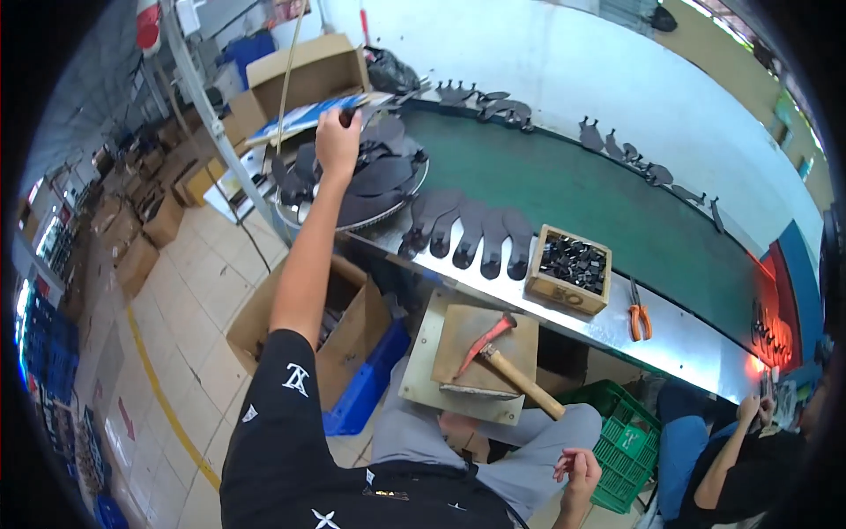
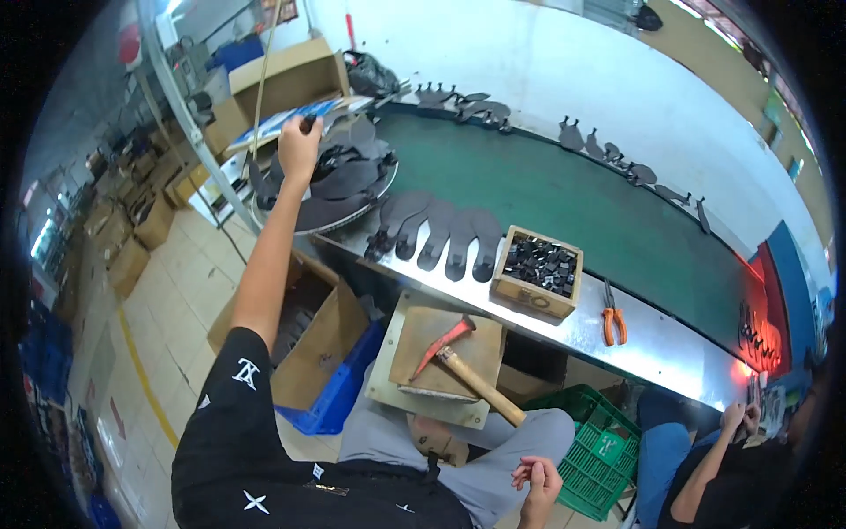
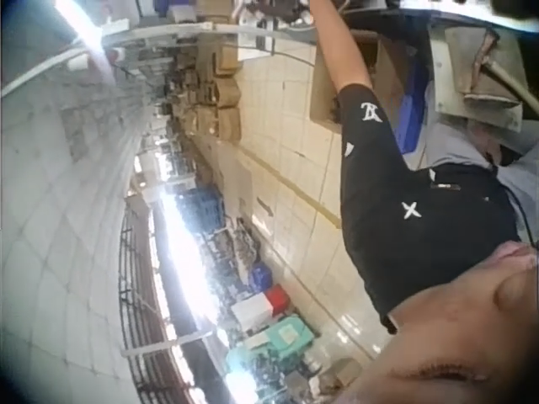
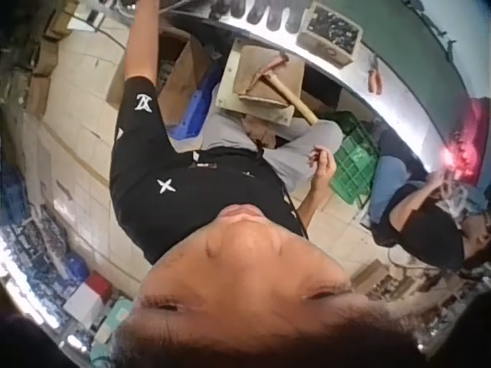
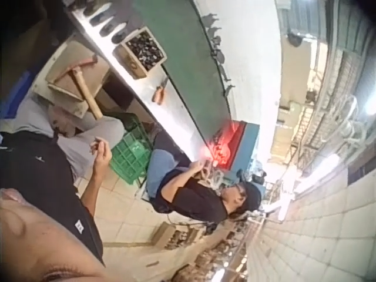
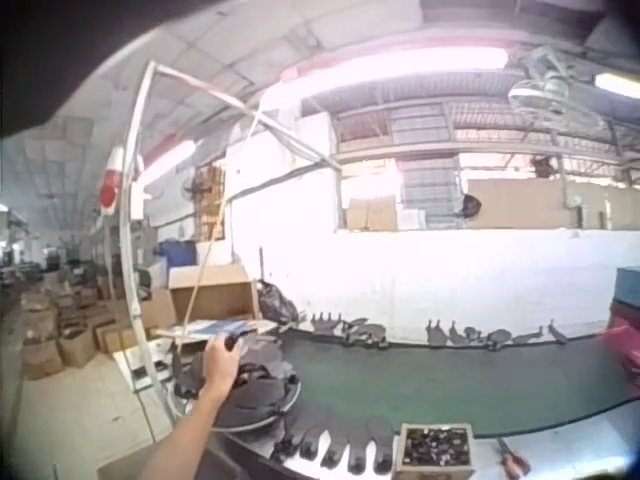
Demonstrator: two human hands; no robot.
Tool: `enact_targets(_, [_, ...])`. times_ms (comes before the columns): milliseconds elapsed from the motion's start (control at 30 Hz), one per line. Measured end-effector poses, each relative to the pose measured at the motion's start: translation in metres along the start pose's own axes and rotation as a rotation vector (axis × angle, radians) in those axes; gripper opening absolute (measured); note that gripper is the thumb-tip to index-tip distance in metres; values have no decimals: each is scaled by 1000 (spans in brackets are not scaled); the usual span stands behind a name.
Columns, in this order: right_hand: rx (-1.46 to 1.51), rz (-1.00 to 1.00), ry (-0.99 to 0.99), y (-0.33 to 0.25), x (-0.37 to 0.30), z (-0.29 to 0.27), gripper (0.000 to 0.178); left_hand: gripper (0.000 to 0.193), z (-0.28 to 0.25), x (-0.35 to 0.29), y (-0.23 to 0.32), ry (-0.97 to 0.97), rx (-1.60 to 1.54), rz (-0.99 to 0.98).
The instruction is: Attaching heels to shoe soles using a hammer and small nails.
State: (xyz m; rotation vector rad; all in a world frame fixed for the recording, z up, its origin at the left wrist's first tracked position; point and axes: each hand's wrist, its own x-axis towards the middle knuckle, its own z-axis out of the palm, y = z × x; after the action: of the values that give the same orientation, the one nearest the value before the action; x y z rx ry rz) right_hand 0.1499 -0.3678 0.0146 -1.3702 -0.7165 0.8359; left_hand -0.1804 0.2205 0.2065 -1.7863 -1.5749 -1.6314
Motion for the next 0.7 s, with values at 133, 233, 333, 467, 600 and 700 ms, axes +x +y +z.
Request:
enact_targets(133, [-35, 71, 142, 13, -15, -13, 31, 32, 60, 24, -40, -240, 263, 69])
enact_targets(233, [-35, 120, 225, 31, -19, -21, 30, 33, 65, 41, -55, -304, 355, 44])
enact_targets(333, [-8, 153, 327, 65, -26, -33, 30, 25, 62, 56, -55, -118, 102, 86])
enact_targets(467, [-45, 248, 432, 117, -47, -31, 30, 21, 77, 54, -53, 0, 20, 38])
enact_targets(600, [-32, 211, 482, 101, -42, -11, 26, 26, 74, 74, -99, -219, 201, -99])
enact_targets(700, [-55, 224, 519, 106, -41, -12, 28, 33, 79, 81, -108, -822, 249, -232])
